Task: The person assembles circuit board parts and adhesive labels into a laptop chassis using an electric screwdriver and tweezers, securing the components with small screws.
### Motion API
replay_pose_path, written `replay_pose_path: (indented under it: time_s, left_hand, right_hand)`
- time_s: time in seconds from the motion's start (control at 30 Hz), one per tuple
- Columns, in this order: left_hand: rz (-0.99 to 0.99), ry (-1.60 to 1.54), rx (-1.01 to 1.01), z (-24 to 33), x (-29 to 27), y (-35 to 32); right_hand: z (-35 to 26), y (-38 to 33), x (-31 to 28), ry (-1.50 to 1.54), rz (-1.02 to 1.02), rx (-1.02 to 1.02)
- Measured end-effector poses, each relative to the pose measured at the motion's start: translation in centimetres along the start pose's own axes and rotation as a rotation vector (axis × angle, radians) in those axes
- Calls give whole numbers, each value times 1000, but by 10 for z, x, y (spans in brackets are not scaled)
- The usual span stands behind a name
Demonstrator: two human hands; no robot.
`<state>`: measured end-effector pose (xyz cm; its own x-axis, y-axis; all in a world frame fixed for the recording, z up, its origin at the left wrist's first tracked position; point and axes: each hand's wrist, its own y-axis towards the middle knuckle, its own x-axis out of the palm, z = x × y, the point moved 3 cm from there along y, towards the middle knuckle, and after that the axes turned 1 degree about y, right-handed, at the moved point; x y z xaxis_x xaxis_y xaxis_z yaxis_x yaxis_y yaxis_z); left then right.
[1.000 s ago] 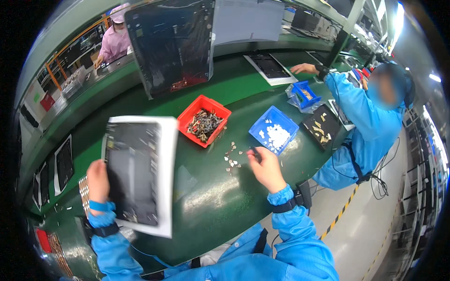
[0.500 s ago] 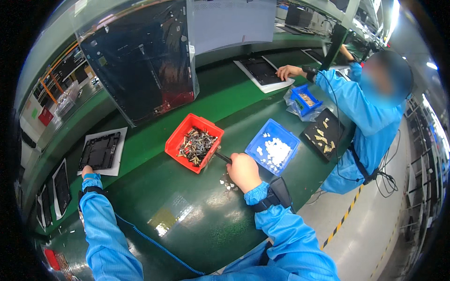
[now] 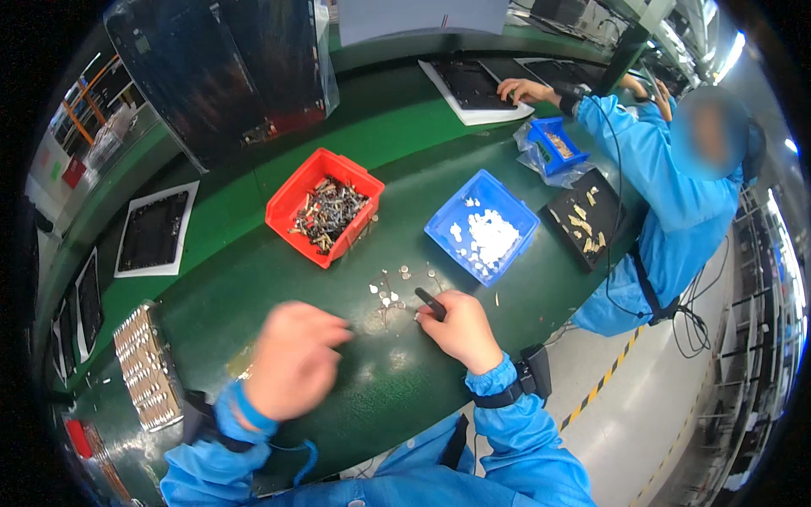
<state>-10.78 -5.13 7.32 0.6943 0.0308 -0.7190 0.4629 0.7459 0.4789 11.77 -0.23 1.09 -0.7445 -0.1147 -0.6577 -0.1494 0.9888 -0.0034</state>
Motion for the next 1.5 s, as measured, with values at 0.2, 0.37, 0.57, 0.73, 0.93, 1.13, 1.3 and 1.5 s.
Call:
replay_pose_path:
  time_s: [0.2, 0.37, 0.57, 0.73, 0.93, 1.13, 1.3, 1.5]
  left_hand:
    - [-264, 223, -38, 24, 92, -10]
    - [-270, 208, -71, 22, 98, -11]
    - [-264, 182, -74, 23, 98, -11]
    - [-250, 165, -69, 19, 96, -10]
    - [-194, 120, -53, 17, 96, -10]
    - [-135, 115, -59, 13, 98, -14]
    - [-106, 137, -30, 15, 97, -14]
    - [-84, 138, -35, 14, 98, -15]
  right_hand:
    - [1, -1, 4, -61, 66, -53]
    - [-4, -10, 8, -138, 112, -202]
    - [-13, -12, 14, -307, 121, -312]
    - [-18, 2, -16, -313, 315, -325]
    - [-18, 30, -64, -691, 549, -269]
    - [-33, 34, -12, -364, 216, -356]
    - [-21, 43, 17, -430, 161, -316]
    - [-31, 33, -1, -343, 250, -337]
